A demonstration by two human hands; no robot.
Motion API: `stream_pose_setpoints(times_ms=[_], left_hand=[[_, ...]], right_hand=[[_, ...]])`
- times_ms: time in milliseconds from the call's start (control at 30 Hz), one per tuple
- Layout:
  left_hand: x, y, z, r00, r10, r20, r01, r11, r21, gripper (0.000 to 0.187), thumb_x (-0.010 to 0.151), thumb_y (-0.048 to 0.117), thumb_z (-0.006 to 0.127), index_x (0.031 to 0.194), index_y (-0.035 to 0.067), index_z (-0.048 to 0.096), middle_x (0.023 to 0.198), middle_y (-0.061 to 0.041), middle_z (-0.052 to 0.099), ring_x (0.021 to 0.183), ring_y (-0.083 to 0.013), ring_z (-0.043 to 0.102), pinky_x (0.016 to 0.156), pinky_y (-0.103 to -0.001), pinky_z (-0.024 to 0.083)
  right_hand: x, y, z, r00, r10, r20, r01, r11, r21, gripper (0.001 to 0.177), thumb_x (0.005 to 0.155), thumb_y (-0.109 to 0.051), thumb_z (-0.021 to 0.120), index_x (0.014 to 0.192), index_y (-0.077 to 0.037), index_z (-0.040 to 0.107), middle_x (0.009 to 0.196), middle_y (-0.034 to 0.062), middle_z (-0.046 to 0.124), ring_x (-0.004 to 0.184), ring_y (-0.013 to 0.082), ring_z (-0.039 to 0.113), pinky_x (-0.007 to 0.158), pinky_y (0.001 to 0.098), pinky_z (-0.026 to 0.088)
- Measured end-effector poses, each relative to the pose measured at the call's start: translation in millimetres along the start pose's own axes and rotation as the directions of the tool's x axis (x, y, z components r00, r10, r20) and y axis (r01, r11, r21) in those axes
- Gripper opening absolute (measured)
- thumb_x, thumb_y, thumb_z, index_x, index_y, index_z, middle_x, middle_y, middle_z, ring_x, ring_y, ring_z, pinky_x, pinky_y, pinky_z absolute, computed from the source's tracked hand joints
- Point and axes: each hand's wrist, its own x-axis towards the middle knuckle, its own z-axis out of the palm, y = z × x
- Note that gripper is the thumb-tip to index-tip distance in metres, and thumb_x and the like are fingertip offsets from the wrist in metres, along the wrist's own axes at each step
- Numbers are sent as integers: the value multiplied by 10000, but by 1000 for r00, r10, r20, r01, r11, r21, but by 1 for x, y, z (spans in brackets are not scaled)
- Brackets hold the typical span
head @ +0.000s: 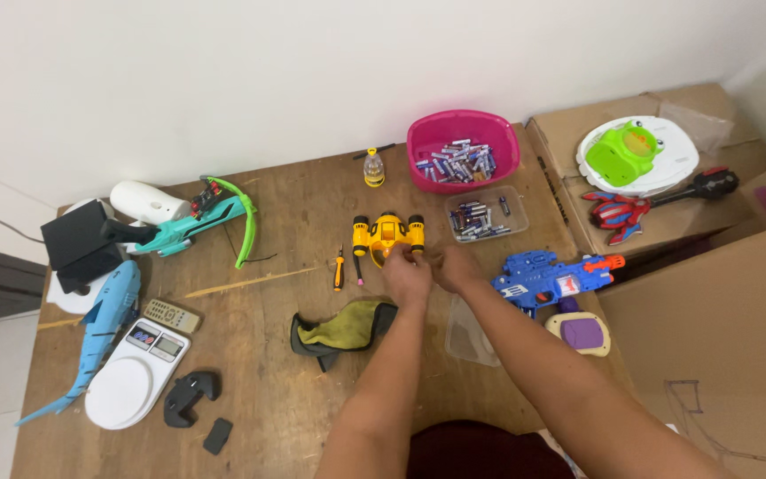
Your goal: The person picks up batteries from a pink container and wipes each one with a cloth. They handle the batteries one at a time, wiping them and placing them back into the container. The person also briefly handles a yellow toy drill and a green cloth.
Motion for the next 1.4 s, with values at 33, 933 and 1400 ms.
stream_pose_setpoints(times_ms=[33,933,1400], left_hand=[[7,4,4,998,37,45,-36,999,-19,242,826,192,704,1045,95,741,940,-140,762,907,-336,738,803,-452,574],[182,107,103,856,166,490,-379,846,376,208,883,155,653,1031,82,779,1090,-202,741,1043,-362,719,890,-462,575],[217,99,163,793,120,598,-427,809,404,270,971,152,535,1047,82,785,1119,-192,745,1037,-348,733,864,-452,590]], right_hand=[[5,2,-7,999,-5,32,5,1000,8,331,804,-265,738,1126,-197,780,1006,169,737,929,365,715,822,458,567],[174,5,-96,989,-121,-82,106,980,-167,251,778,-241,745,1015,-166,776,965,123,757,929,352,713,794,477,563],[245,46,-71,978,-194,76,203,970,-133,355,743,-281,789,1034,-86,729,1065,231,723,1021,411,687,877,519,554]])
